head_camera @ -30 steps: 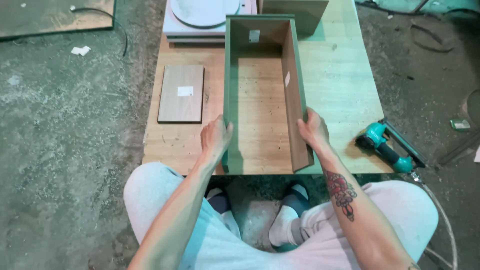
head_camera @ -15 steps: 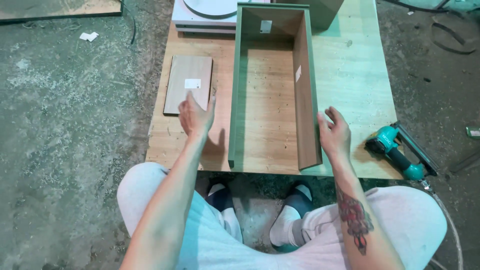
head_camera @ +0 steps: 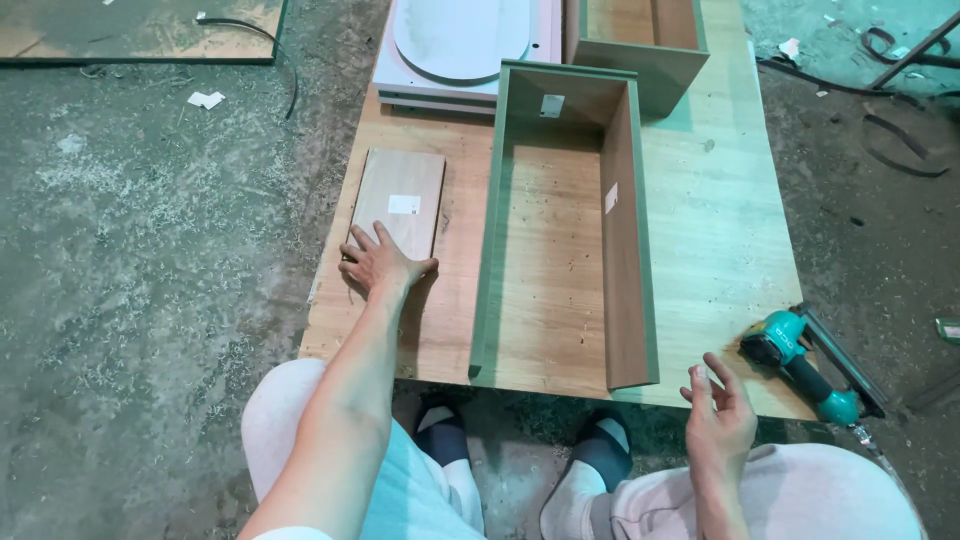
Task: Assembling a wooden box using a pneumatic nail gun
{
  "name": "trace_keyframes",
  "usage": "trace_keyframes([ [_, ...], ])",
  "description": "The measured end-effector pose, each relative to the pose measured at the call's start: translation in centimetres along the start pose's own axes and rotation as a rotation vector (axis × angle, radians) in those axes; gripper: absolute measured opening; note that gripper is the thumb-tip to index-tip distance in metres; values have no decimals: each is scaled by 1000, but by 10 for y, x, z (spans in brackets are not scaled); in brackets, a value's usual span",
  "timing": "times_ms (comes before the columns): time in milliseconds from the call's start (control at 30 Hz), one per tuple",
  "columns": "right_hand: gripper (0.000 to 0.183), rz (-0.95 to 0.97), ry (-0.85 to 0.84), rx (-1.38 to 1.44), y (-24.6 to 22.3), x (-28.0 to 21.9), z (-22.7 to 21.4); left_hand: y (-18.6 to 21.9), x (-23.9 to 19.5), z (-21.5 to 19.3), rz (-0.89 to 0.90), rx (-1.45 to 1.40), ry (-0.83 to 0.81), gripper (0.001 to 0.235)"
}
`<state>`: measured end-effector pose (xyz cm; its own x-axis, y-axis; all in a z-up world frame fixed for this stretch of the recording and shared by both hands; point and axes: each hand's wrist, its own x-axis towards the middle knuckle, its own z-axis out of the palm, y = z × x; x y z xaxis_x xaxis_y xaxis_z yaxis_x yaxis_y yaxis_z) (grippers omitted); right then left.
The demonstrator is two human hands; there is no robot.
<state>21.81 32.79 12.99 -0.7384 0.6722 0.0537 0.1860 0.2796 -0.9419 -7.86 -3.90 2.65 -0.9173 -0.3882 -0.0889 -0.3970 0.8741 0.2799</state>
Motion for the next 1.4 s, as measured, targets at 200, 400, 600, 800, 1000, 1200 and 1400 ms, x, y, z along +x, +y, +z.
trace_keyframes([
  [200, 35, 42, -3, 147, 6, 6, 2, -20, 9, -8, 106, -35, 32, 121],
  [400, 28, -56, 21, 245, -8, -2, 8, -40, -13, -61, 77, -431, -251, 120],
  [600, 27, -127, -70, 292, -23, -13, 13, -76, 1, -76, 228, -592, -316, 88],
  [800, 25, -89, 6, 270, -30, -18, 8, -109, 0, -133, 274, -430, -141, 54],
  [1000, 26, -130, 30, 319, -13, -16, 6, -153, 58, -51, 139, -558, -346, 86],
  [1200, 26, -73, 36, 344, -9, -19, 8, -127, 86, -13, -156, -961, -257, 39],
  [1400, 22, -201, 73, 359, 11, -13, 8, -83, 17, -78, 17, -811, 175, 51],
])
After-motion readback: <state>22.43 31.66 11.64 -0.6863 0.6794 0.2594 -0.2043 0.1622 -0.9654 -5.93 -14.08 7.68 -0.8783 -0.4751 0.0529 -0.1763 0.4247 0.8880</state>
